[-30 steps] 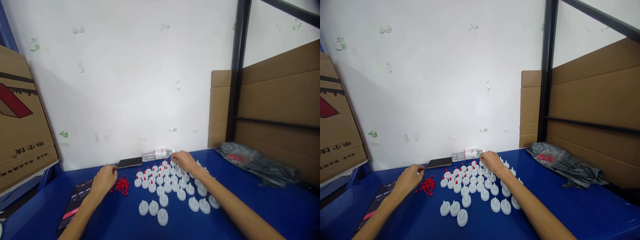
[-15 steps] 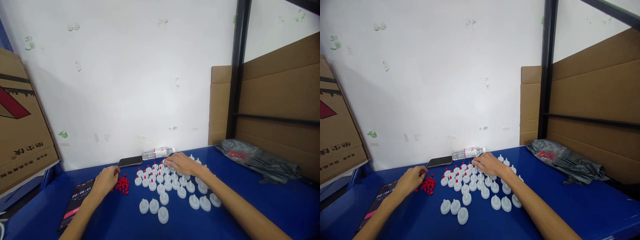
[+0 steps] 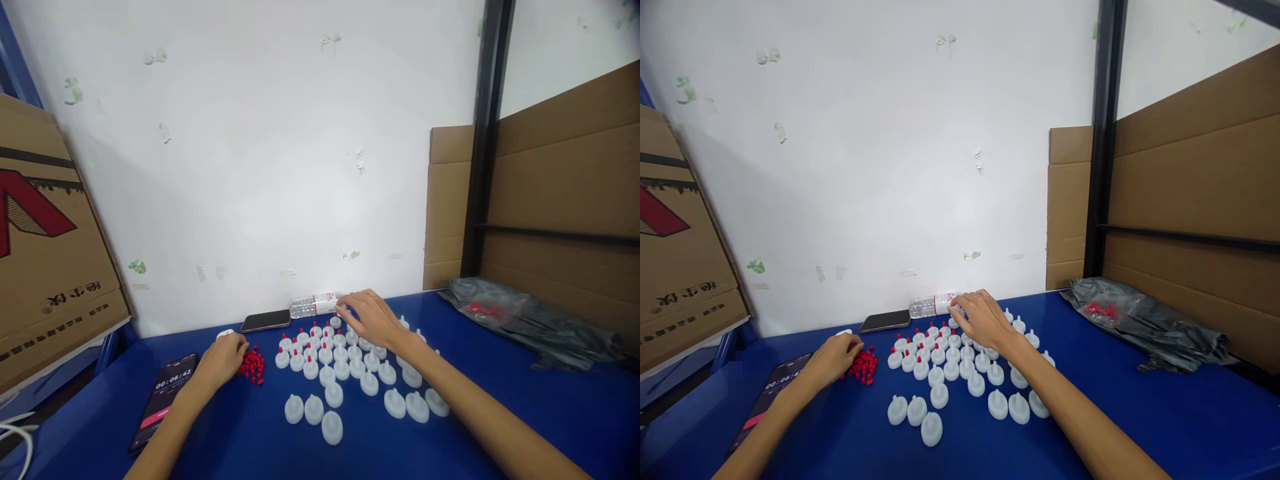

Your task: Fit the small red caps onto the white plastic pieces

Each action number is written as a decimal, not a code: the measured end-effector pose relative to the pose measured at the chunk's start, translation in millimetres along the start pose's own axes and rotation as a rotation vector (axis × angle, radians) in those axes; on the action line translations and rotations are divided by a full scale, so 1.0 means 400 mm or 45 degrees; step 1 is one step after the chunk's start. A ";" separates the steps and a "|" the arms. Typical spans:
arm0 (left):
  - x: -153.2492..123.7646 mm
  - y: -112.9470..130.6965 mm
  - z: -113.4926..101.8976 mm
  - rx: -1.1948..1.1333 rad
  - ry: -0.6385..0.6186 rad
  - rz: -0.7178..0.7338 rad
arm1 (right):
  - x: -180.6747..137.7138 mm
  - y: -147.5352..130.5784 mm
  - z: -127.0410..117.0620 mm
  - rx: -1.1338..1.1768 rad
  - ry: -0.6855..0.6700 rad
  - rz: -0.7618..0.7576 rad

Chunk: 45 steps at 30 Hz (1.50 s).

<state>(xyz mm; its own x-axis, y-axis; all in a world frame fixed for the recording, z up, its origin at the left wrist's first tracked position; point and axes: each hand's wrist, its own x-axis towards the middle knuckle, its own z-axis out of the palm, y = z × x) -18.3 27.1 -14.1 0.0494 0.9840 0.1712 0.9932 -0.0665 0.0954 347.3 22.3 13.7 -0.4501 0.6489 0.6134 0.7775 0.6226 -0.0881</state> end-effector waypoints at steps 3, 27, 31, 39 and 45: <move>-0.007 0.013 -0.011 0.025 0.015 -0.024 | -0.002 -0.013 0.002 -0.012 0.091 -0.020; -0.145 0.272 -0.016 -0.002 0.744 0.978 | -0.023 -0.162 0.038 0.153 0.127 -0.668; -0.147 0.276 -0.025 -0.240 0.598 0.957 | -0.014 -0.163 0.046 0.138 0.149 -0.651; -0.106 0.185 -0.057 -0.528 0.594 0.359 | 0.013 -0.036 0.002 0.030 0.087 -0.032; -0.051 0.103 -0.068 -0.031 0.431 -0.163 | -0.001 0.019 0.014 0.003 0.118 0.151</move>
<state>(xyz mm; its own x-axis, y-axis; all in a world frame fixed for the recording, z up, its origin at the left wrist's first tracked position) 19.0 0.0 13.0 -0.1169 0.8742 0.4713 0.9861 0.0459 0.1595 350.9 29.3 8.3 -0.3128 0.6752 0.6681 0.8217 0.5452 -0.1663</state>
